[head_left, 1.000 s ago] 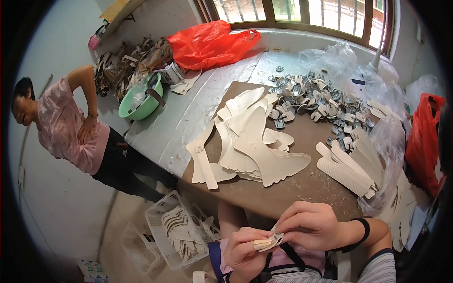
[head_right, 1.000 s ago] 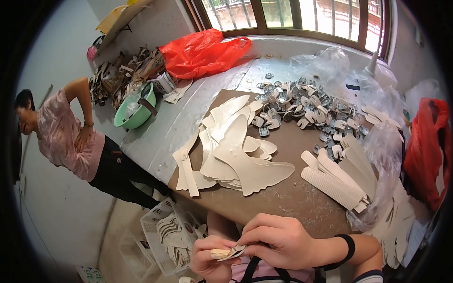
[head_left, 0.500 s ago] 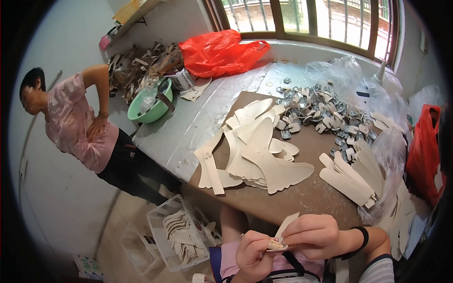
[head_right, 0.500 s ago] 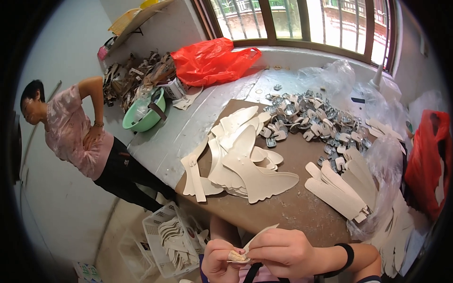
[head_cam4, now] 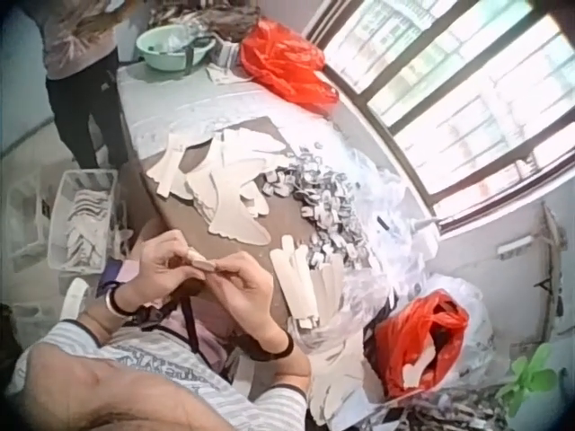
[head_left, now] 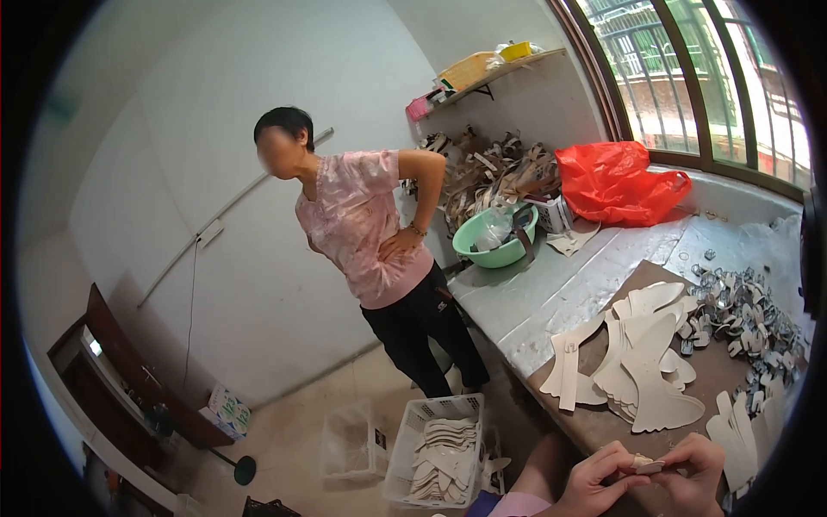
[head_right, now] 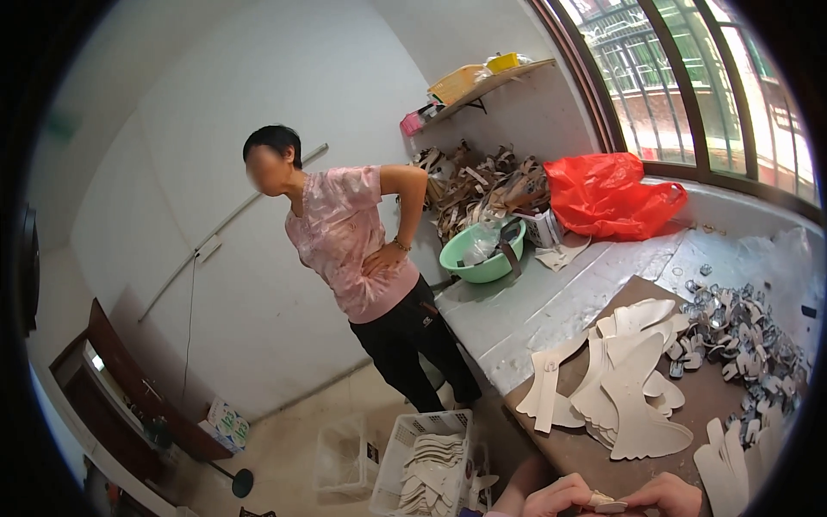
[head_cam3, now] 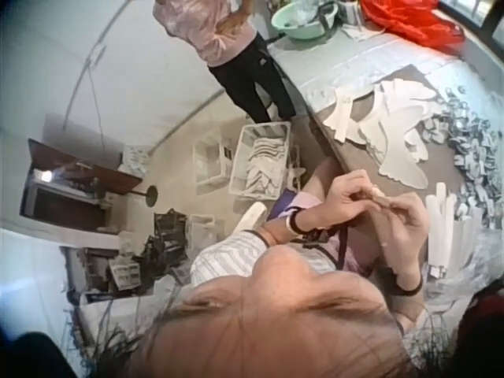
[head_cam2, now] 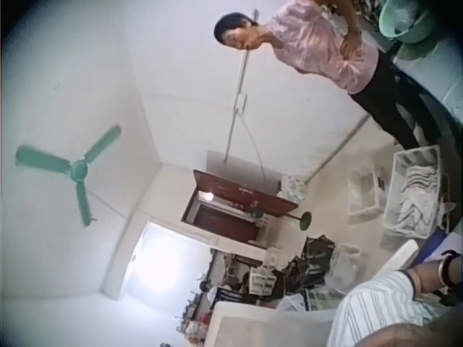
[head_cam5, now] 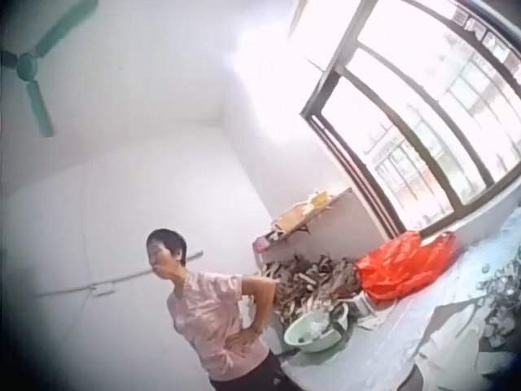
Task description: Applying small padding or adhesive pieces to pre-cut shoe pattern components.
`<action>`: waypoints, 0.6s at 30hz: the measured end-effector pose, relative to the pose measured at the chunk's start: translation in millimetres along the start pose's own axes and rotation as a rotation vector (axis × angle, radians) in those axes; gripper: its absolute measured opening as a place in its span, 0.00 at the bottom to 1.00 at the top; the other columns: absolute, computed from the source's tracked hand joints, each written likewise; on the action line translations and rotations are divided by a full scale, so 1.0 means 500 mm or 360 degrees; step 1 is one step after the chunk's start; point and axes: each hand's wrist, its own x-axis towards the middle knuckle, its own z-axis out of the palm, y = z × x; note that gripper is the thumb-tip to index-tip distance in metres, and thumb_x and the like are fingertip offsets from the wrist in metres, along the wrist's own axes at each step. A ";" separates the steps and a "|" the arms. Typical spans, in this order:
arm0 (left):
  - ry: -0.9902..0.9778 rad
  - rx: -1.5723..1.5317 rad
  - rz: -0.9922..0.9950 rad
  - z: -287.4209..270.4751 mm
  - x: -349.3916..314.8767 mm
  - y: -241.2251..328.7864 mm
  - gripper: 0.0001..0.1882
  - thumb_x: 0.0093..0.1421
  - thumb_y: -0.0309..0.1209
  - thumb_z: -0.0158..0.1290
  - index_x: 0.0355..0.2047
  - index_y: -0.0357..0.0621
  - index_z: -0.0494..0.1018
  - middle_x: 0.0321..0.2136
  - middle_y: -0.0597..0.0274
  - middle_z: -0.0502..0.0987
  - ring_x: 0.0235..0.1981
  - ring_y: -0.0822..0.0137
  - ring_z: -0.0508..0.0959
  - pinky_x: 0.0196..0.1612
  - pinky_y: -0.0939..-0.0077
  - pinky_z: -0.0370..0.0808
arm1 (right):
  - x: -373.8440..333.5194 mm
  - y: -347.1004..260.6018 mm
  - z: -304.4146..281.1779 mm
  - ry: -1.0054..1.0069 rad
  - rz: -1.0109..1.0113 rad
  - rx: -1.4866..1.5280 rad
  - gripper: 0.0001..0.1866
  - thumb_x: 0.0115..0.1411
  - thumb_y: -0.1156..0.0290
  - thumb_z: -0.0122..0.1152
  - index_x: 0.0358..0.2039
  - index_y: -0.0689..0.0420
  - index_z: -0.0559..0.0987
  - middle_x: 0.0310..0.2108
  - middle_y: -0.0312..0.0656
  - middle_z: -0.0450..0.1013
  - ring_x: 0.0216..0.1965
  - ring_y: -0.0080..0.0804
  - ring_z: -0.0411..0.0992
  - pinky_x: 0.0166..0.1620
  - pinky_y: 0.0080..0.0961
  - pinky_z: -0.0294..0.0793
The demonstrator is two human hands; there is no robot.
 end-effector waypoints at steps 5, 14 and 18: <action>-0.0109 0.0004 0.0152 0.000 0.030 -0.006 0.11 0.48 0.20 0.65 0.33 0.41 0.78 0.23 0.65 0.68 0.22 0.73 0.67 0.24 0.78 0.63 | 0.007 0.023 0.003 0.0192 0.0073 0.0042 0.12 0.43 0.90 0.59 0.29 0.63 0.73 0.28 0.39 0.68 0.29 0.23 0.69 0.33 0.16 0.69; -0.0174 0.0580 -0.0084 0.010 0.182 -0.218 0.20 0.61 0.38 0.56 0.47 0.36 0.71 0.37 0.57 0.72 0.41 0.62 0.75 0.43 0.71 0.71 | -0.009 0.054 0.003 0.0520 0.0127 0.0098 0.14 0.31 0.88 0.56 0.22 0.60 0.69 0.24 0.36 0.64 0.21 0.21 0.66 0.25 0.15 0.68; 0.0022 0.1533 0.0201 0.048 0.188 -0.291 0.27 0.54 0.38 0.60 0.51 0.39 0.68 0.40 0.54 0.69 0.44 0.54 0.71 0.45 0.65 0.70 | -0.010 -0.004 -0.016 0.0277 0.0003 -0.0005 0.12 0.40 0.89 0.58 0.26 0.61 0.72 0.26 0.38 0.67 0.27 0.23 0.68 0.30 0.17 0.69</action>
